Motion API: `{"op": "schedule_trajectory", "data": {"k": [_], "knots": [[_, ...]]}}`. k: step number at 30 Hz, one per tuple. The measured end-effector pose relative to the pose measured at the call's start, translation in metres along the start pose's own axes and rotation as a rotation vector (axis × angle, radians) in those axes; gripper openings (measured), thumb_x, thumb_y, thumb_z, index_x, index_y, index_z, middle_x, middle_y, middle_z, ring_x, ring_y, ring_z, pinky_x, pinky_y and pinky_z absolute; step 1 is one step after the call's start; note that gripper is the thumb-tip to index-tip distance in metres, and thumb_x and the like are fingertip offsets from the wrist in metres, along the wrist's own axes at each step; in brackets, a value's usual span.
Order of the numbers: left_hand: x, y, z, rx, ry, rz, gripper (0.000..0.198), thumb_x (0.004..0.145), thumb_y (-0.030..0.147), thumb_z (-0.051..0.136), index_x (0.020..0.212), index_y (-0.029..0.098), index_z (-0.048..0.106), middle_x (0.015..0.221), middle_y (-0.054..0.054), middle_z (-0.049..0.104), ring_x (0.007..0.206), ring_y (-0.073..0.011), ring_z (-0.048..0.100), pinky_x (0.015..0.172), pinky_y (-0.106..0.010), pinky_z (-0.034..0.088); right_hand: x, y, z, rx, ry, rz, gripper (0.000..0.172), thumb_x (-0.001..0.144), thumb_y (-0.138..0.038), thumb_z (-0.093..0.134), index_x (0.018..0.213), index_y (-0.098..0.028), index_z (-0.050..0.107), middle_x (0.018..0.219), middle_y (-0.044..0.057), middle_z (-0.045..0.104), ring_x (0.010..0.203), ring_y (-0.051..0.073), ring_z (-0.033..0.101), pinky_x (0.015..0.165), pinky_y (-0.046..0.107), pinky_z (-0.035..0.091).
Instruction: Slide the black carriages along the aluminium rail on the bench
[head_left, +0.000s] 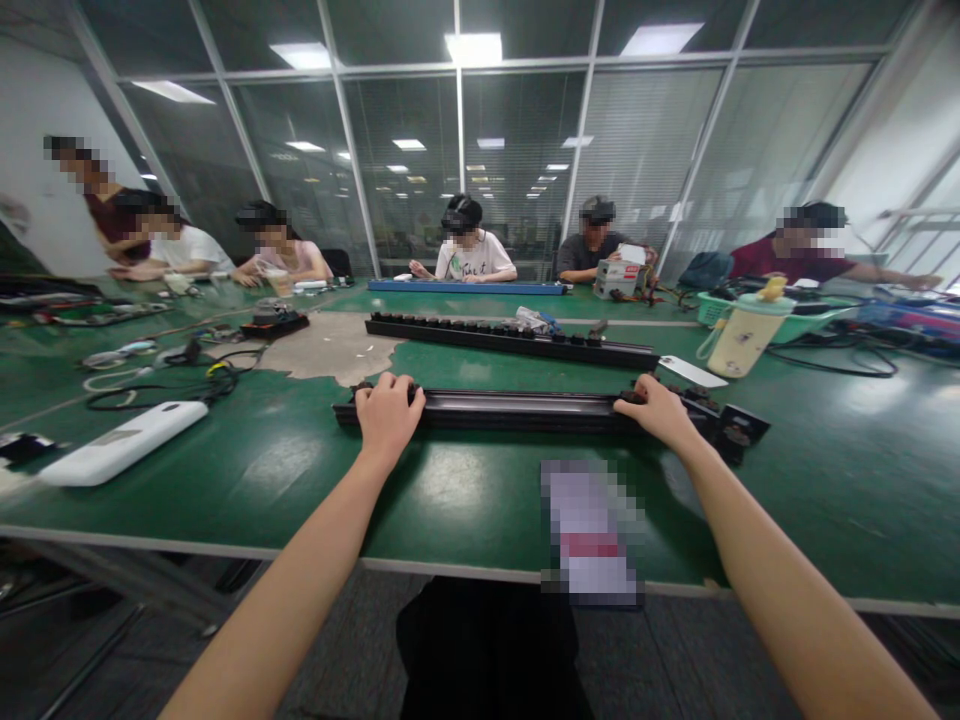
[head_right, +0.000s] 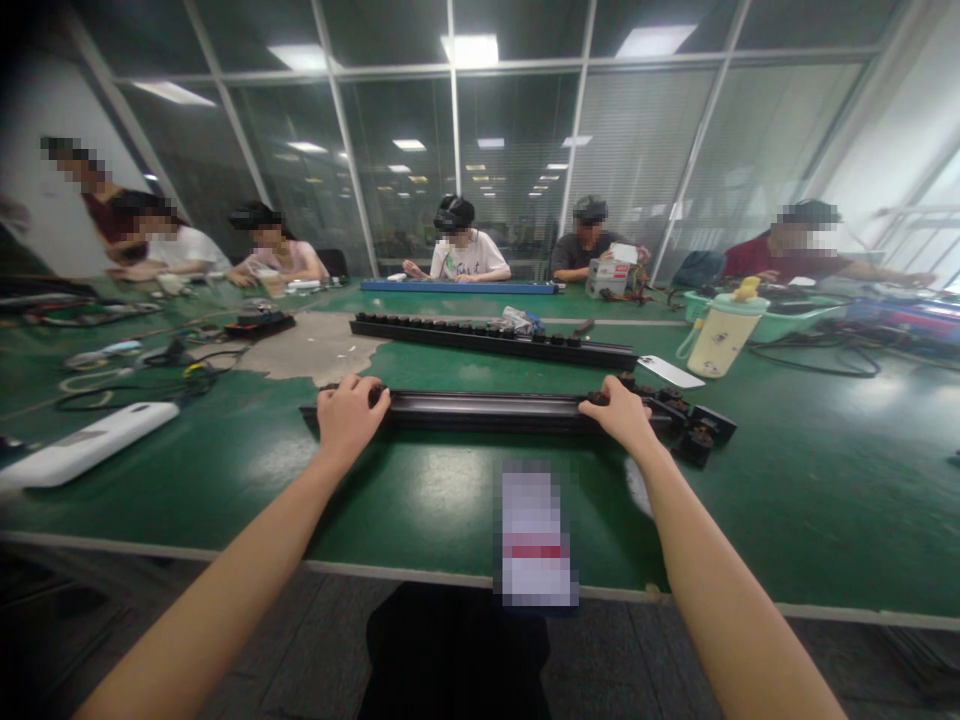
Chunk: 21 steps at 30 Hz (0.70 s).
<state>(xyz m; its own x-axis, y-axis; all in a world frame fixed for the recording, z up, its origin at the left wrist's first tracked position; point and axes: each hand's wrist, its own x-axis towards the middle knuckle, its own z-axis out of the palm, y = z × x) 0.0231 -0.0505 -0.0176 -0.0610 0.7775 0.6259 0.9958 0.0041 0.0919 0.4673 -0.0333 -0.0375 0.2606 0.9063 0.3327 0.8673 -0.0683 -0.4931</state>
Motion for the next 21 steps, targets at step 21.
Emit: {"op": "schedule_trajectory", "data": {"k": [21], "knots": [[0.0007, 0.0014, 0.0004, -0.014, -0.008, -0.007, 0.032, 0.100, 0.039, 0.047, 0.110, 0.021, 0.072, 0.115, -0.013, 0.069, 0.106, -0.0307, 0.063, 0.098, -0.045, 0.038, 0.0033, 0.0052, 0.0056, -0.044, 0.007, 0.039, 0.039, 0.070, -0.058, 0.063, 0.082, -0.027, 0.043, 0.079, 0.005, 0.063, 0.082, 0.029, 0.061, 0.078, 0.040, 0.041]]}}
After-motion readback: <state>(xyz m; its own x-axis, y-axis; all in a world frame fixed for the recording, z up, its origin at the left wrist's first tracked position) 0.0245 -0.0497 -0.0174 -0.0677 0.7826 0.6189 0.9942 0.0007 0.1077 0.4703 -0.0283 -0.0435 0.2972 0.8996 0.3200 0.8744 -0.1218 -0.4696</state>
